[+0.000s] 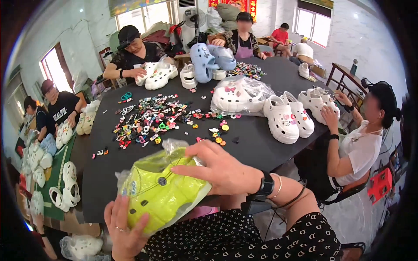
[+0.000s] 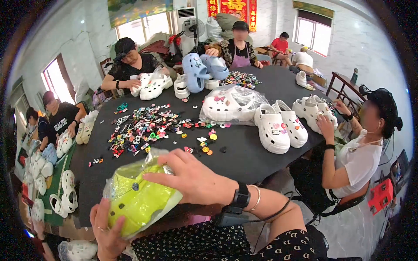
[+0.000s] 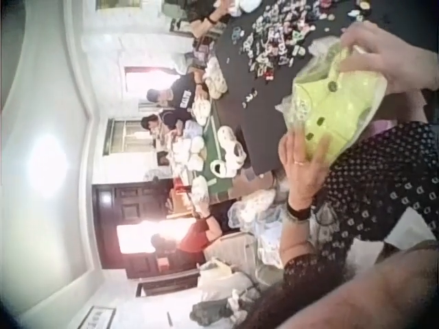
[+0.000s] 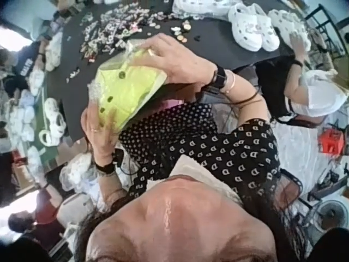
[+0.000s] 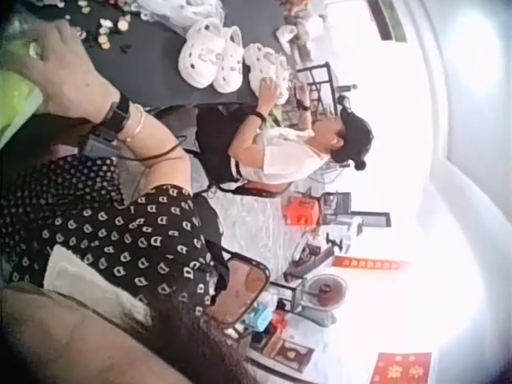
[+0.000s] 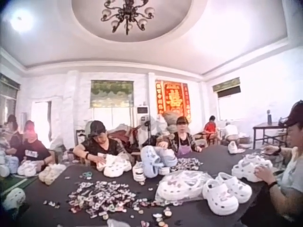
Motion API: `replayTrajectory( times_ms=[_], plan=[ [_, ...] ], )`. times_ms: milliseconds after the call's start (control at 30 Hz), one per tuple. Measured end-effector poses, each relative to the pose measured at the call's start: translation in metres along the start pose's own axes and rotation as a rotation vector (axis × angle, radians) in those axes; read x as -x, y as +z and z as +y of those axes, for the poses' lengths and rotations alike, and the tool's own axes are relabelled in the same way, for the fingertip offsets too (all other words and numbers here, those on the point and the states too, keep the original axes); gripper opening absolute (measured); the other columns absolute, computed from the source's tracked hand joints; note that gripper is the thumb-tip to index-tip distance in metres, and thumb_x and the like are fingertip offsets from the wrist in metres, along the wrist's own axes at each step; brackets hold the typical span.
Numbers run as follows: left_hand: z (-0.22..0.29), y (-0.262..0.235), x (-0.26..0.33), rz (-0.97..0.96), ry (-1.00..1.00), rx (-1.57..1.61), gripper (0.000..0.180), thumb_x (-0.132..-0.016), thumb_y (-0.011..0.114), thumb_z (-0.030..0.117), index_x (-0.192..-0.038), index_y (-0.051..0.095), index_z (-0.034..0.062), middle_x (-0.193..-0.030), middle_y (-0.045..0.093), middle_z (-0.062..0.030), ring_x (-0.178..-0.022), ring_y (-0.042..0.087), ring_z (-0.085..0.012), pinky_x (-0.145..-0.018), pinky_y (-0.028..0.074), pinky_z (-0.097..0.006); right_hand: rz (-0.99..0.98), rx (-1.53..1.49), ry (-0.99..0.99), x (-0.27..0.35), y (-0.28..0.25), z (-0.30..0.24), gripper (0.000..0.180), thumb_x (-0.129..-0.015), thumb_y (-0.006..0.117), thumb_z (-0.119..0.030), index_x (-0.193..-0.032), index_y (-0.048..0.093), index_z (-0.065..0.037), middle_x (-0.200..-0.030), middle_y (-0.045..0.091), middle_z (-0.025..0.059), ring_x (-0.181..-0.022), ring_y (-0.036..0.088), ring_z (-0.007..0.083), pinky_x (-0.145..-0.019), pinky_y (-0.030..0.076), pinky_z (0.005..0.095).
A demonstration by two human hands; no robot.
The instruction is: Apply decorative charms to the holes of white clog-style shoes.
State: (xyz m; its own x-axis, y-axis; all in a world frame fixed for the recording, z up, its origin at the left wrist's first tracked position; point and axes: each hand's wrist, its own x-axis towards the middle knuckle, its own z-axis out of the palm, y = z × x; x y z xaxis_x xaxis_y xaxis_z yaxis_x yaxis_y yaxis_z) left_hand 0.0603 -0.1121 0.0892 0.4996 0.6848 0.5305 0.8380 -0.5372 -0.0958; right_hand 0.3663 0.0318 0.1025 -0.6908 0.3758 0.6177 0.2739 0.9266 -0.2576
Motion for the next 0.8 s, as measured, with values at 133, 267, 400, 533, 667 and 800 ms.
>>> replayTrajectory(
  times_ms=[133, 267, 400, 533, 667, 800],
  plan=[
    [-0.002, -0.009, -0.012, 0.182, 0.002, -0.039, 0.047, -0.089, 0.070, 0.023, -0.131, 0.058, 0.0071, -0.140, 0.048, -0.0262, -0.128, 0.048, -0.0424, -0.106, 0.034, -0.055, 0.151, 0.325, -0.062, -0.013, -0.041, 0.014, 0.072, -0.066, 0.073, -0.004, -0.133, 0.056, -0.023, -0.120, 0.050, 0.0158, -0.109, 0.049, 0.0348, -0.093, 0.042, 0.0435],
    [-0.013, -0.015, 0.005, 0.245, -0.122, -0.215, 0.046, -0.086, 0.072, 0.016, -0.129, 0.059, 0.0094, -0.141, 0.048, -0.0238, -0.127, 0.050, -0.0406, -0.106, 0.036, -0.051, 0.389, 0.638, 0.050, -0.017, -0.082, 0.076, 0.067, -0.069, 0.078, -0.012, -0.132, 0.057, -0.022, -0.119, 0.050, 0.0168, -0.110, 0.048, 0.0358, -0.095, 0.041, 0.0483],
    [-0.051, -0.009, 0.065, 0.098, -0.304, -0.425, 0.044, -0.088, 0.065, 0.014, -0.132, 0.056, 0.0094, -0.147, 0.042, -0.0212, -0.130, 0.045, -0.0408, -0.109, 0.031, -0.053, 0.432, 1.074, 0.263, -0.008, -0.124, 0.149, 0.079, -0.064, 0.078, -0.007, -0.136, 0.052, -0.023, -0.126, 0.048, 0.0161, -0.119, 0.045, 0.0366, -0.101, 0.037, 0.0497],
    [-0.076, -0.016, 0.130, 0.034, -0.687, -0.421, 0.038, -0.092, 0.055, 0.012, -0.130, 0.057, 0.0042, -0.147, 0.044, -0.0191, -0.136, 0.041, -0.0370, -0.113, 0.025, -0.053, 0.282, 1.324, 0.532, 0.017, -0.124, 0.239, 0.080, -0.072, 0.065, -0.001, -0.146, 0.042, -0.021, -0.143, 0.043, 0.0196, -0.133, 0.039, 0.0375, -0.110, 0.031, 0.0510],
    [-0.105, -0.012, 0.221, 0.160, -1.039, -0.366, 0.041, -0.084, 0.064, 0.010, -0.125, 0.061, 0.0062, -0.143, 0.047, -0.0222, -0.126, 0.048, -0.0398, -0.107, 0.036, -0.048, 0.034, 0.918, 0.719, 0.091, -0.122, 0.309, 0.077, -0.080, 0.072, -0.017, -0.147, 0.036, -0.003, -0.145, 0.045, 0.0185, -0.136, 0.040, 0.0333, -0.115, 0.029, 0.0429],
    [-0.145, -0.006, 0.288, 0.149, -1.311, -0.368, 0.048, -0.078, 0.071, 0.018, -0.125, 0.061, 0.0131, -0.133, 0.053, -0.0243, -0.119, 0.054, -0.0396, -0.097, 0.045, -0.049, 0.127, 0.149, 0.424, 0.057, -0.072, 0.334, 0.056, -0.090, 0.064, -0.016, -0.140, 0.044, 0.000, -0.148, 0.041, 0.0193, -0.141, 0.033, 0.0320, -0.117, 0.024, 0.0425]
  ],
)
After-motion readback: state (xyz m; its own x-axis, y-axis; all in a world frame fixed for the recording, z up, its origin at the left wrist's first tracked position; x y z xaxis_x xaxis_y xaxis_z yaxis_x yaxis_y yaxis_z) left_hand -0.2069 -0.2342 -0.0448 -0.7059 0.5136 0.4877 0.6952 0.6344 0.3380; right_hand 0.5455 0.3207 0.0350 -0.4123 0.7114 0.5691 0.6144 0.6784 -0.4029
